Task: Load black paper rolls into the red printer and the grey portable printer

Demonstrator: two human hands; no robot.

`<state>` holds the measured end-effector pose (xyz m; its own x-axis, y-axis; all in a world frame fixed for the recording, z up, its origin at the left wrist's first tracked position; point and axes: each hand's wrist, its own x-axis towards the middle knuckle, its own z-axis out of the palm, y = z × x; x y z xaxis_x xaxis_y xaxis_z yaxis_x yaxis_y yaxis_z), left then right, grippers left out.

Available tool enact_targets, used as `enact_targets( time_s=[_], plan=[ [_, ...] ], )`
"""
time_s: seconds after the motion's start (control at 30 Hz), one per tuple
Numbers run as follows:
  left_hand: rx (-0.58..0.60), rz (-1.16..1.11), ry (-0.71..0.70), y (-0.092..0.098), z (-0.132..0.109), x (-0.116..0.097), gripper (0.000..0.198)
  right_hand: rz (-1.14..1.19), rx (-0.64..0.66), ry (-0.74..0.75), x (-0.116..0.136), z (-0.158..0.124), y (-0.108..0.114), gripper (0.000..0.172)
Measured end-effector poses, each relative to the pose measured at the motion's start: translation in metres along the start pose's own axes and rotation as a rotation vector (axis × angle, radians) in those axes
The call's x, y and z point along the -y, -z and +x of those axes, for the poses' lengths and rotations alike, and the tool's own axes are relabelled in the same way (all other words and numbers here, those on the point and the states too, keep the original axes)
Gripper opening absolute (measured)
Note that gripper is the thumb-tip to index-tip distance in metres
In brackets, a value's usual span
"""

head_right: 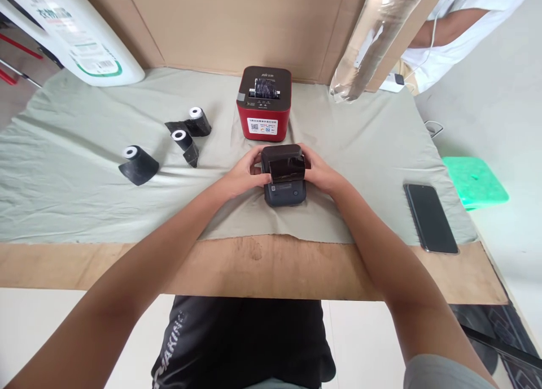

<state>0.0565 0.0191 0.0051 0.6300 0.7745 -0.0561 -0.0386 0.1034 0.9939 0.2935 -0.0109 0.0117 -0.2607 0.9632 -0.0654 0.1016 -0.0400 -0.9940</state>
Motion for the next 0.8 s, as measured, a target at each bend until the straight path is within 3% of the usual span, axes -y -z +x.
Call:
enact_targets(
  time_s=[0.2, 0.3, 0.43, 0.5, 0.7, 0.8],
  plan=[
    [-0.020, -0.064, 0.035, 0.001, 0.000, -0.005, 0.063, 0.062, -0.051, -0.027, 0.001, 0.004, -0.007, 0.050],
    [-0.024, -0.097, 0.060, 0.001, 0.000, -0.008, 0.053, 0.092, -0.191, -0.085, 0.008, 0.005, -0.008, 0.043],
    [-0.055, -0.087, 0.075, 0.000, 0.002, -0.008, 0.047, -0.035, -0.441, -0.105, 0.015, -0.013, -0.011, 0.033],
    [-0.070, -0.091, 0.072, -0.002, 0.004, -0.006, 0.047, -0.105, -0.531, -0.094, 0.013, -0.029, -0.022, 0.046],
    [-0.078, -0.128, 0.042, -0.004, 0.008, 0.000, 0.038, -0.517, -0.600, 0.043, 0.000, -0.053, -0.085, 0.124],
    [-0.061, -0.189, 0.014, 0.000, 0.008, 0.001, 0.036, -0.583, -0.674, 0.047, 0.002, -0.049, -0.094, 0.133]
  ],
)
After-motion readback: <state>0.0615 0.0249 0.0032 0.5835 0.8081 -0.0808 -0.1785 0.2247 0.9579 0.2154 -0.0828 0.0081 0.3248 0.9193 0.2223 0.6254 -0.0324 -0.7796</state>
